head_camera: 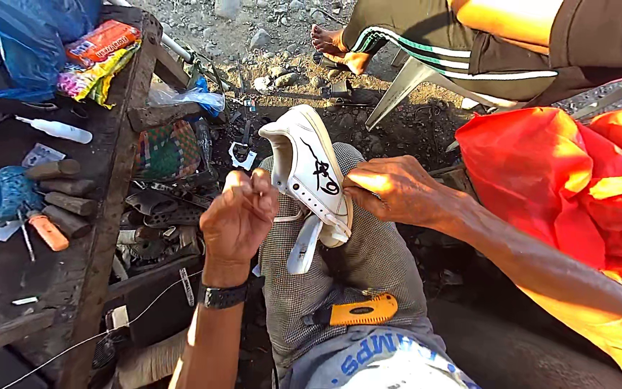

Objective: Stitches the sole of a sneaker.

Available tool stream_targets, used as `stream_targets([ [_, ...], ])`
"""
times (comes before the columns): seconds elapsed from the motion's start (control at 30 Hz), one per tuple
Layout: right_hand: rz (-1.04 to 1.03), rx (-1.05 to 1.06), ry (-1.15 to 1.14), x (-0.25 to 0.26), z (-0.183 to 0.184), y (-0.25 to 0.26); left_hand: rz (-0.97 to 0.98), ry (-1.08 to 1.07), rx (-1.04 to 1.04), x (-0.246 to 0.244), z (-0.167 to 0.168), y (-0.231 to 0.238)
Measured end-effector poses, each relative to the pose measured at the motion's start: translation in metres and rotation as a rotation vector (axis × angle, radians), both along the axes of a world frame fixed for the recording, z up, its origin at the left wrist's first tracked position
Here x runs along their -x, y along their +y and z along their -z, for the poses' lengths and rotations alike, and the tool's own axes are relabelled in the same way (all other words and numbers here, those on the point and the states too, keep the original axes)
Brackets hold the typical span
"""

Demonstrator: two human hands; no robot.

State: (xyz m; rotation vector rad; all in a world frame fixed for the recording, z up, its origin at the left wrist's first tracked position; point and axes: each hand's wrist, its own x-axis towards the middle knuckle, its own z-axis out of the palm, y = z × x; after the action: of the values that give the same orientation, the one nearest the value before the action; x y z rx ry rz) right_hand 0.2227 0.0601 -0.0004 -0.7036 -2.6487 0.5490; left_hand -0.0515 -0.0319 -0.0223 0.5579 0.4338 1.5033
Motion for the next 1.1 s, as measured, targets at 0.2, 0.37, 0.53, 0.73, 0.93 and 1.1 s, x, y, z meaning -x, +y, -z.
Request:
stream_targets([
  [0.2, 0.034, 0.009, 0.007, -0.002, 0.002, -0.005, -0.291, 0.994, 0.083, -0.032, 0.01, 0.019],
  [0.37, 0.048, 0.01, 0.031, -0.001, 0.003, -0.007, -0.154, 1.272, -0.14, -0.044, 0.007, 0.016],
  [0.53, 0.057, 0.045, 0.035, 0.0, 0.003, -0.01, -0.024, 1.201, -0.095, -0.041, 0.002, 0.018],
  [0.73, 0.118, 0.028, 0.035, 0.003, 0.003, -0.017, 0.056, 1.147, -0.069, -0.036, -0.002, 0.017],
  [0.93, 0.154, -0.181, -0.126, 0.004, -0.002, -0.027, 0.064, 1.219, -0.061, -0.034, 0.0, 0.016],
  [1.1, 0.123, -0.244, -0.122, -0.001, 0.006, -0.018, 0.095, 1.235, -0.053, -0.034, 0.001, 0.017],
])
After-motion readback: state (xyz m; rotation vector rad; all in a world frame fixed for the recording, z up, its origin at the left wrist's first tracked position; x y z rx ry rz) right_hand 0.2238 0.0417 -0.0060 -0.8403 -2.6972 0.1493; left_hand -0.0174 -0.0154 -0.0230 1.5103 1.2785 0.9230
